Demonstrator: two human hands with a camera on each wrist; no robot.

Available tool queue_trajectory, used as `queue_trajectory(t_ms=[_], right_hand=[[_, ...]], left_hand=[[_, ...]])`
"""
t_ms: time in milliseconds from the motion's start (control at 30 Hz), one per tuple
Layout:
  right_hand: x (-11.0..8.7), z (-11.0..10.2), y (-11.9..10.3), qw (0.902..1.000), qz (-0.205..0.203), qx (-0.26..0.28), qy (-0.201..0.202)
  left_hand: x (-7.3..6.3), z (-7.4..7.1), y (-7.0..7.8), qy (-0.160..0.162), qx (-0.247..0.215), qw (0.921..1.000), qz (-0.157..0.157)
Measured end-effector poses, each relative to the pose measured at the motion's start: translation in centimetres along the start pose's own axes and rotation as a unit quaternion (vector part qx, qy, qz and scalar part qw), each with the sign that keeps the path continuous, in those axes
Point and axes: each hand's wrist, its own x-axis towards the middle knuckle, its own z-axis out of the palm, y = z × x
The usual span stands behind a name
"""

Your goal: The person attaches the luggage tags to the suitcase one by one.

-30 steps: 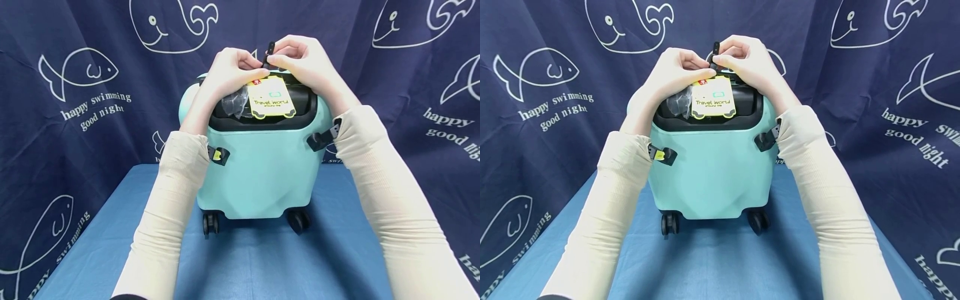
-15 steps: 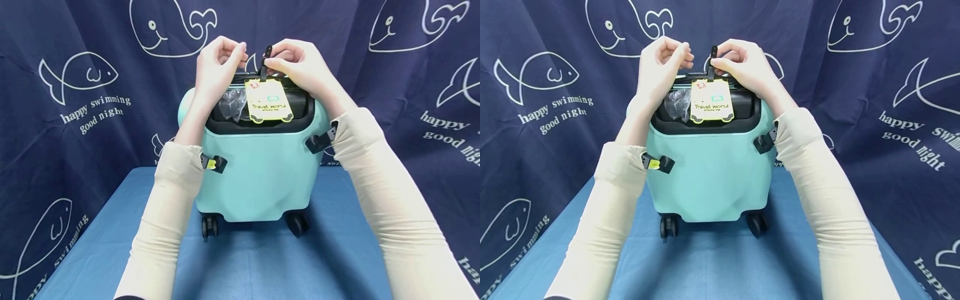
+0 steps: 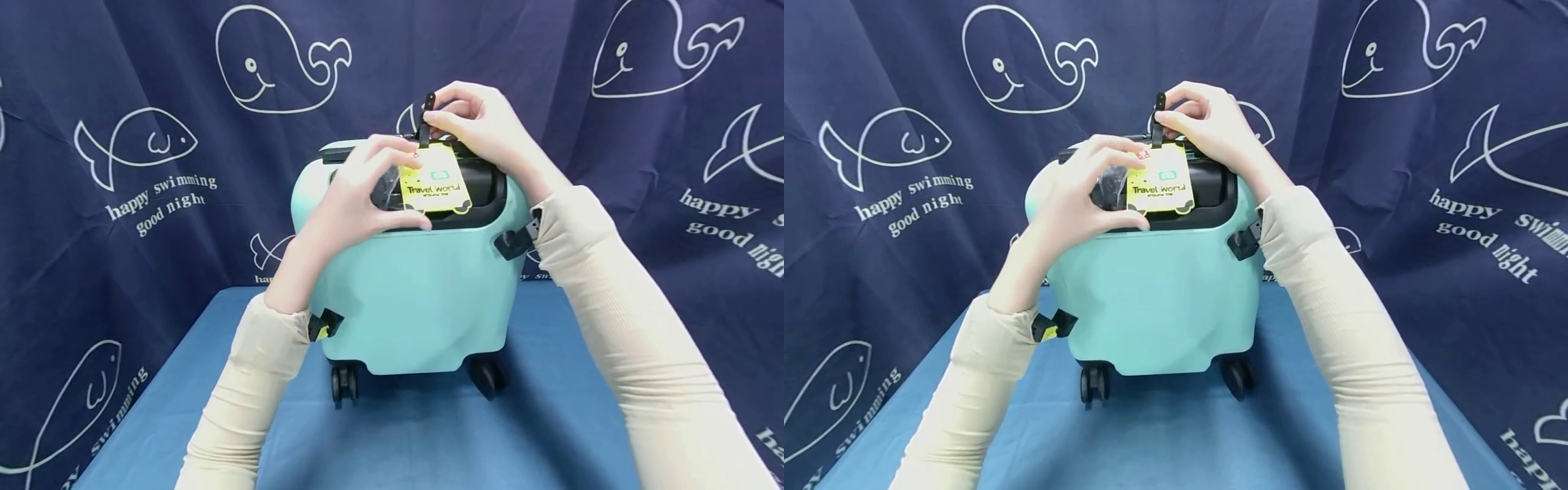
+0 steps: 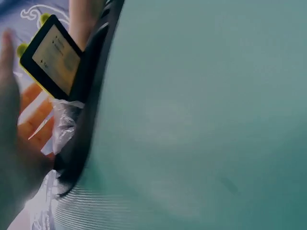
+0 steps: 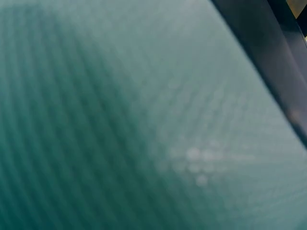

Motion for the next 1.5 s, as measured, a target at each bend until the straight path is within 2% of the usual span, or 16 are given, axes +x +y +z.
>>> queue_trajectory(t_ms=[100,200,367,500,700,800,967,1200,1500], right_hand=[[0.0,0.1,0.0,0.9998,-0.001,-0.017,0.003],[0.0,0.2,0.1,0.9995,-0.004,-0.031,0.003],[0.1,0.3,0.3,0.9992,-0.007,-0.04,0.004],[0.3,0.4,0.1,0.9984,-0.005,-0.056,0.001],[0.8,0.5,-0.6,0.9916,0.009,-0.129,0.011],[1.2,0.8,-0.8,0.9912,0.012,-0.131,0.018],[1.6,1.4,-0.9,0.9927,0.041,-0.112,0.021],[1.8,1.8,-0.4,0.9919,0.07,-0.107,0.002],[1.7,1.6,-0.9,0.9791,0.089,-0.183,-0.006]], left_hand=[[-0.5,0.3,0.0,-0.02,0.006,0.9998,0.004],[-0.8,0.5,0.0,-0.014,0.026,0.9996,0.001],[-0.9,1.0,0.0,0.027,0.052,0.9982,-0.015],[-1.0,1.4,0.0,0.059,0.047,0.997,-0.016],[-0.9,2.0,-0.1,0.102,0.037,0.994,-0.013],[-0.8,2.0,-0.1,0.114,0.029,0.993,-0.008],[-0.8,1.8,-0.1,0.102,0.026,0.9944,-0.005],[-1.0,1.7,-0.1,0.092,0.01,0.9957,-0.002],[-0.9,1.5,-0.1,0.107,0.003,0.9941,0.02]])
